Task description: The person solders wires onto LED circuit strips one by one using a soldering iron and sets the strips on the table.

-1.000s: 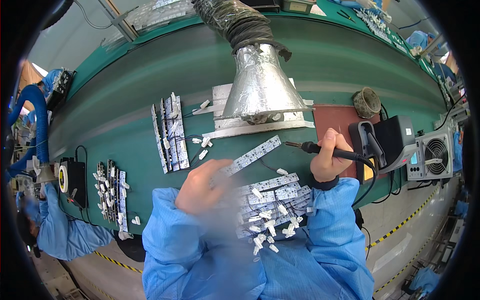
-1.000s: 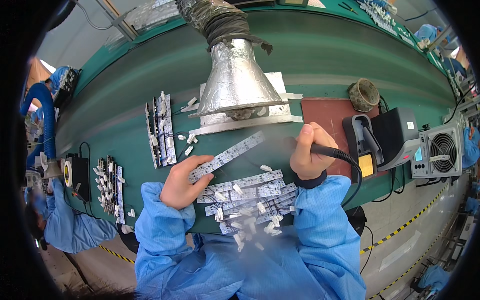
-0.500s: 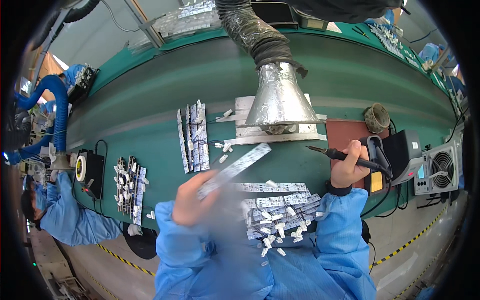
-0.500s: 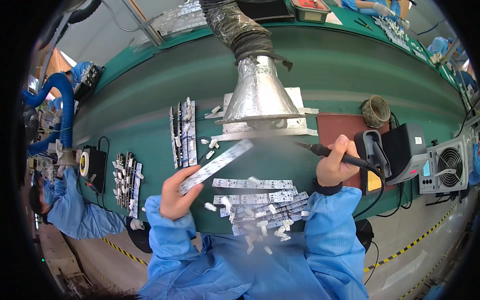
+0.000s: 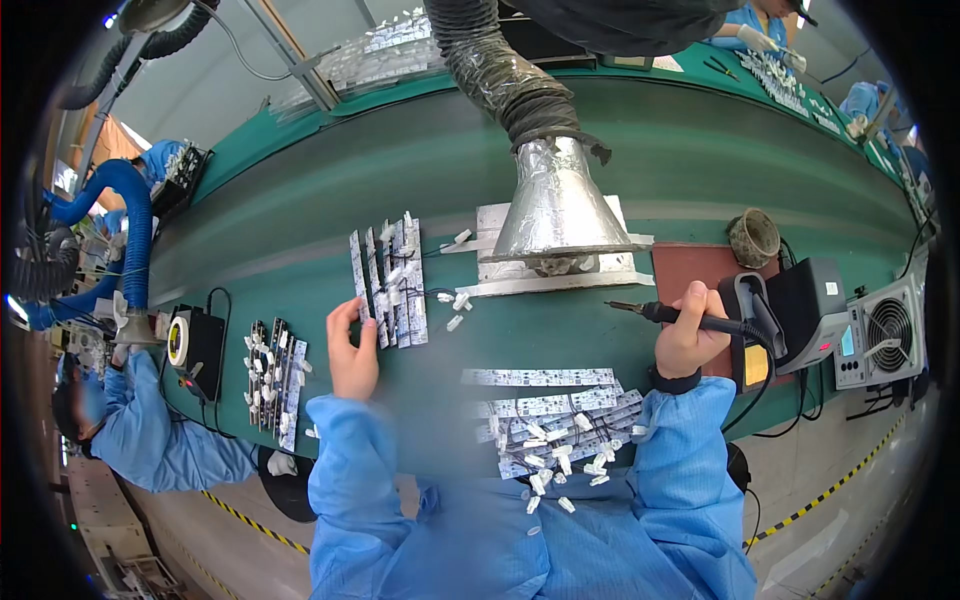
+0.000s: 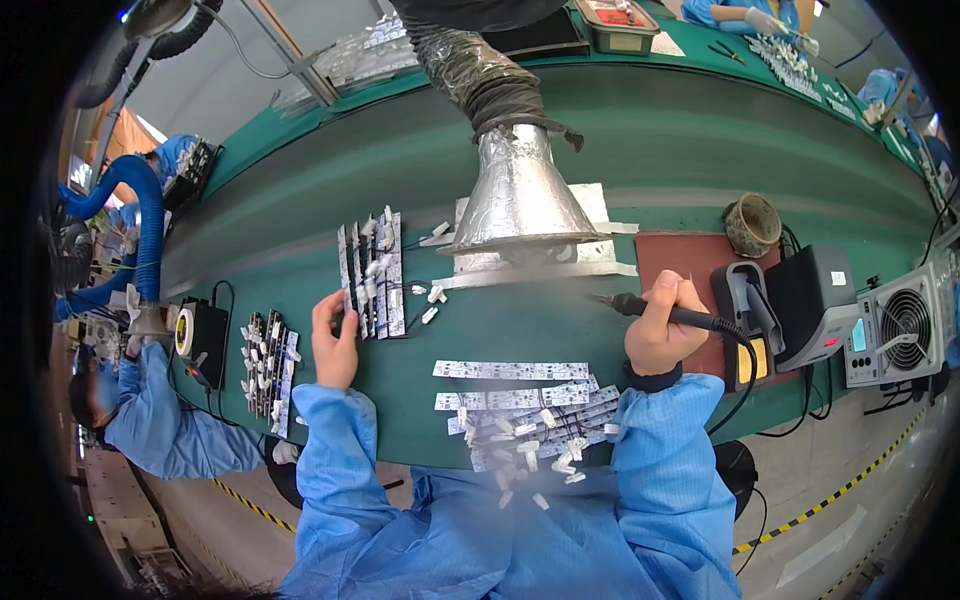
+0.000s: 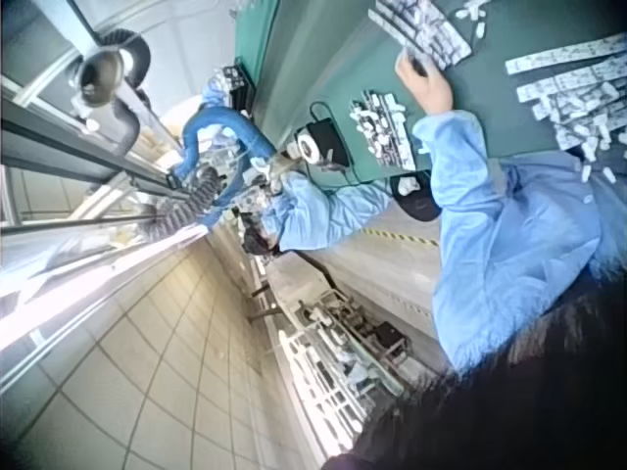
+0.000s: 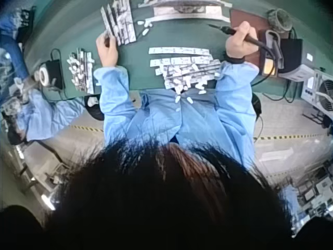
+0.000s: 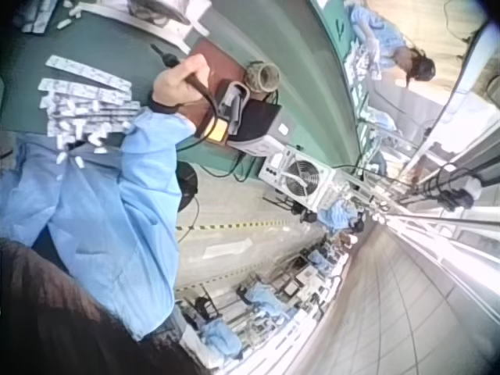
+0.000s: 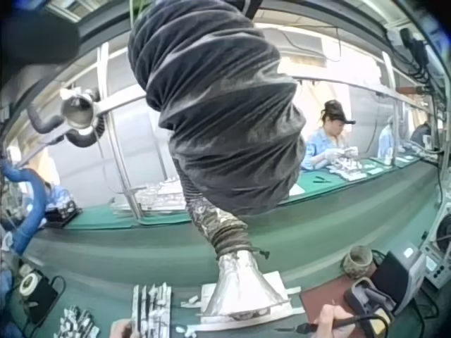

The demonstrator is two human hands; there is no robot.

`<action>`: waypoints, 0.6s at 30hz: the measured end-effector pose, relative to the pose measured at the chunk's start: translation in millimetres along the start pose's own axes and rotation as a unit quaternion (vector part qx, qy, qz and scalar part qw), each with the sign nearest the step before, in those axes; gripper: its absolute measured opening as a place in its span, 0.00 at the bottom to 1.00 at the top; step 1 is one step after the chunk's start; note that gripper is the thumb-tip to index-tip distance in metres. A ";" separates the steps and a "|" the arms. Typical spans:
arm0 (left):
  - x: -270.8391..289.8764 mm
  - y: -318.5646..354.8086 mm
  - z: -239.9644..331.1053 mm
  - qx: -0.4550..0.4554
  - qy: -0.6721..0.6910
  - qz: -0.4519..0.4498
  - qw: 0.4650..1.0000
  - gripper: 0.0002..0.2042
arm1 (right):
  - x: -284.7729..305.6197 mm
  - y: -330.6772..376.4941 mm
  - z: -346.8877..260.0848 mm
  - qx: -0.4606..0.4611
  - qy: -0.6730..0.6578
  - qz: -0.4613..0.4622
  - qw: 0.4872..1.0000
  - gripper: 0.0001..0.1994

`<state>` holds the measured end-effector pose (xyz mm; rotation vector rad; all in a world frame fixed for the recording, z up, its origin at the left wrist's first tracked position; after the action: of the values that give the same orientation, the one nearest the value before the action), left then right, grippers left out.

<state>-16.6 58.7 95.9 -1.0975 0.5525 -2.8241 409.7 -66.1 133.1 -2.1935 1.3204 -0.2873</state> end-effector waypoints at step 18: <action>-13.8 -17.7 62.1 -0.138 -0.133 -0.181 0.965 0.59 | 2.1 -1.2 -8.6 -0.016 -0.023 -0.008 1.000 0.19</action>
<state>36.1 58.7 135.6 -1.7641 0.8100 -2.8712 407.8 -70.5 140.6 -2.2255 1.2912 -0.2223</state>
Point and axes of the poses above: each hand's wrist, its own y-axis away from the middle knuckle, its own x-axis out of the back of the hand, z = x × y, the point moved 2 cm from there along -y, towards the middle knuckle
